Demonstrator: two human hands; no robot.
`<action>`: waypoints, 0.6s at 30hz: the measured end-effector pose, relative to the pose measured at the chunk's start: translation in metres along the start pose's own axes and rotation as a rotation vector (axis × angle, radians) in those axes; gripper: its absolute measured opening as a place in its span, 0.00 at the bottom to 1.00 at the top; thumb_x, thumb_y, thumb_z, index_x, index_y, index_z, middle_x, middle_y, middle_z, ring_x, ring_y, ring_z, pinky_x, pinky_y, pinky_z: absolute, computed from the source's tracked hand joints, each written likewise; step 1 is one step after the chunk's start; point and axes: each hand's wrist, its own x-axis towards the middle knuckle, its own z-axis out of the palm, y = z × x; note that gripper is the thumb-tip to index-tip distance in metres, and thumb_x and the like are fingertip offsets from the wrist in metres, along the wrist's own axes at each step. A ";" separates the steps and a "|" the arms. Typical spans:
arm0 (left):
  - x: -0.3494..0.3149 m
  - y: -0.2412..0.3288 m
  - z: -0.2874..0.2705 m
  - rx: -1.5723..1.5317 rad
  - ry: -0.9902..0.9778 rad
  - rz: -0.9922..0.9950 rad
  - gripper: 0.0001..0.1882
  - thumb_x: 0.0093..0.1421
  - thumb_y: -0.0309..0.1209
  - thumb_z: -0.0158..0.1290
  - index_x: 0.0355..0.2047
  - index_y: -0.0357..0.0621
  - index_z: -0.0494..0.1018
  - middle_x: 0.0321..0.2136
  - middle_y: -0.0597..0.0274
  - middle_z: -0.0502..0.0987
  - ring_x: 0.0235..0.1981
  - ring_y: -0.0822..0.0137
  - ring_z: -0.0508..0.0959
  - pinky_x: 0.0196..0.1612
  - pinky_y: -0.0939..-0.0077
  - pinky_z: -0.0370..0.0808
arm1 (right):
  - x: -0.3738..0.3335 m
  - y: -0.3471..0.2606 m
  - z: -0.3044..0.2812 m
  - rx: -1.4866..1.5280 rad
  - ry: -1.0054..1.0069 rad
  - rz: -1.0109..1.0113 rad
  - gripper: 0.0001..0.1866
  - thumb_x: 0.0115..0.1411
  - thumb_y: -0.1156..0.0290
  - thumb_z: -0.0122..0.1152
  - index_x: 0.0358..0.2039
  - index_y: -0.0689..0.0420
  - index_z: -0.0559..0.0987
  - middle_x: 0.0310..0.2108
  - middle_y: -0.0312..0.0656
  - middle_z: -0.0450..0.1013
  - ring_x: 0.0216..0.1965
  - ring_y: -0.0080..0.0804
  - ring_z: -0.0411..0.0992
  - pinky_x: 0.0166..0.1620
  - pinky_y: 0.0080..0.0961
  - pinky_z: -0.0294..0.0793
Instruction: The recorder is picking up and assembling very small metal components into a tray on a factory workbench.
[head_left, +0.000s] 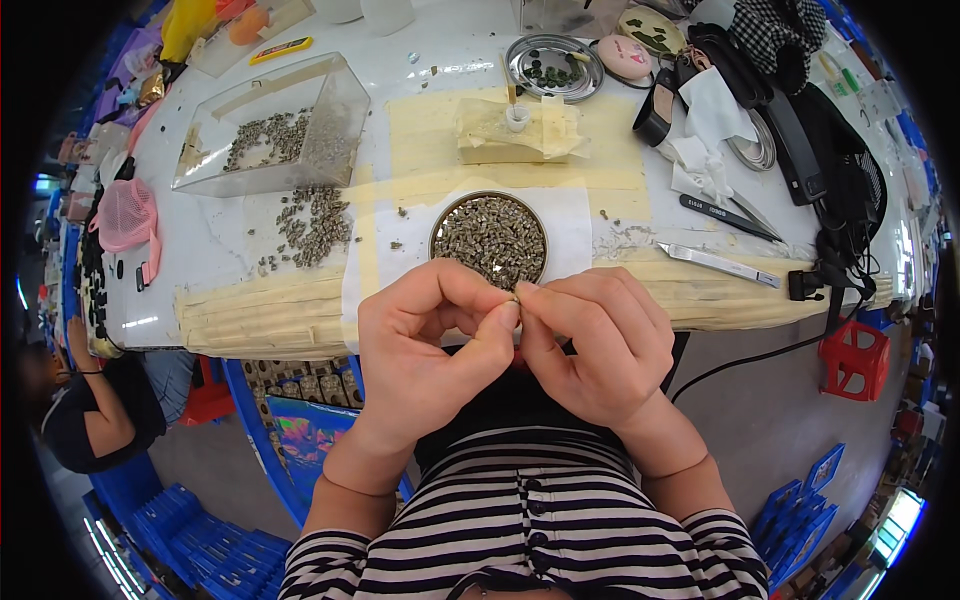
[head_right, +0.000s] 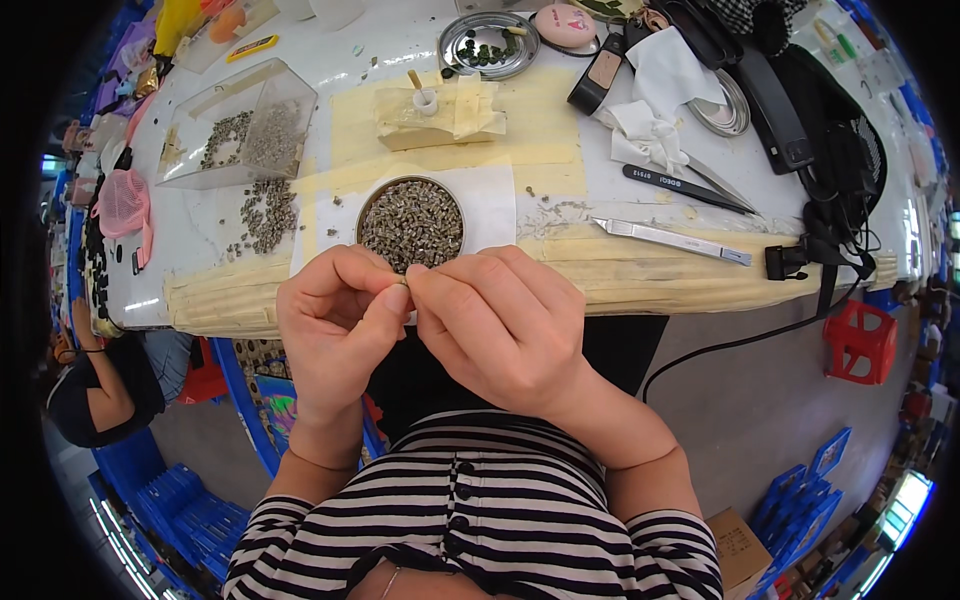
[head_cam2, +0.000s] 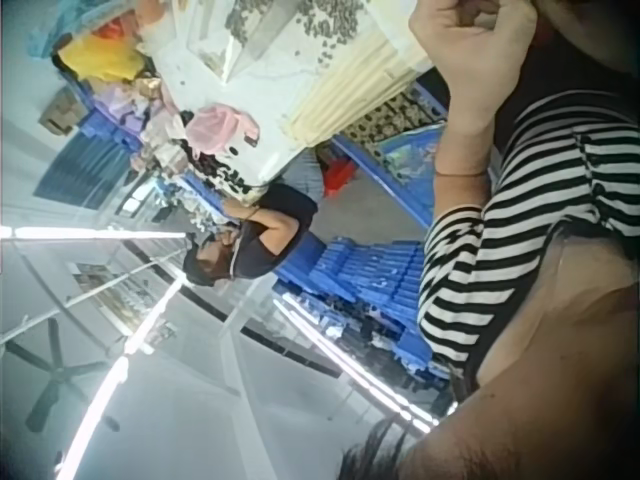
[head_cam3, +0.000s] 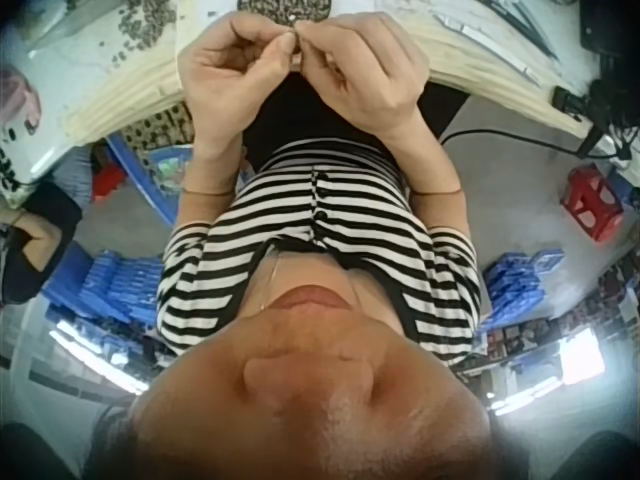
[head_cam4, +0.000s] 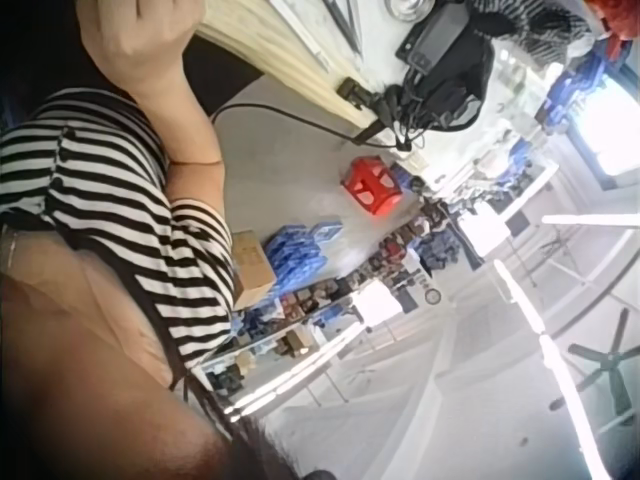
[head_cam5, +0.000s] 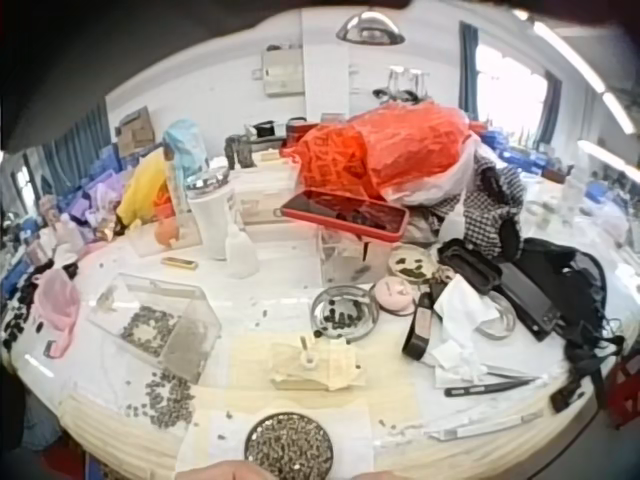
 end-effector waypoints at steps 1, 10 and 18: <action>0.000 0.001 0.000 0.005 0.004 -0.009 0.02 0.58 0.15 0.57 0.32 0.31 0.75 0.29 0.62 0.79 0.29 0.77 0.79 0.34 0.84 0.78 | 0.001 0.001 0.000 0.002 0.000 -0.006 0.14 0.43 0.85 0.69 0.32 0.60 0.81 0.25 0.40 0.76 0.23 0.33 0.74 0.26 0.25 0.73; 0.000 -0.002 -0.004 0.043 0.009 -0.013 0.04 0.59 0.16 0.57 0.35 0.30 0.76 0.31 0.61 0.80 0.30 0.78 0.79 0.35 0.85 0.78 | 0.000 0.009 0.003 -0.008 -0.002 -0.051 0.15 0.42 0.82 0.69 0.34 0.62 0.81 0.26 0.39 0.74 0.23 0.32 0.73 0.25 0.24 0.73; 0.000 -0.005 -0.004 0.061 0.027 -0.045 0.04 0.59 0.17 0.57 0.35 0.30 0.77 0.31 0.62 0.80 0.31 0.78 0.78 0.35 0.85 0.77 | -0.002 0.014 0.006 -0.011 0.013 -0.061 0.15 0.41 0.82 0.70 0.34 0.62 0.81 0.25 0.39 0.74 0.22 0.32 0.72 0.24 0.24 0.72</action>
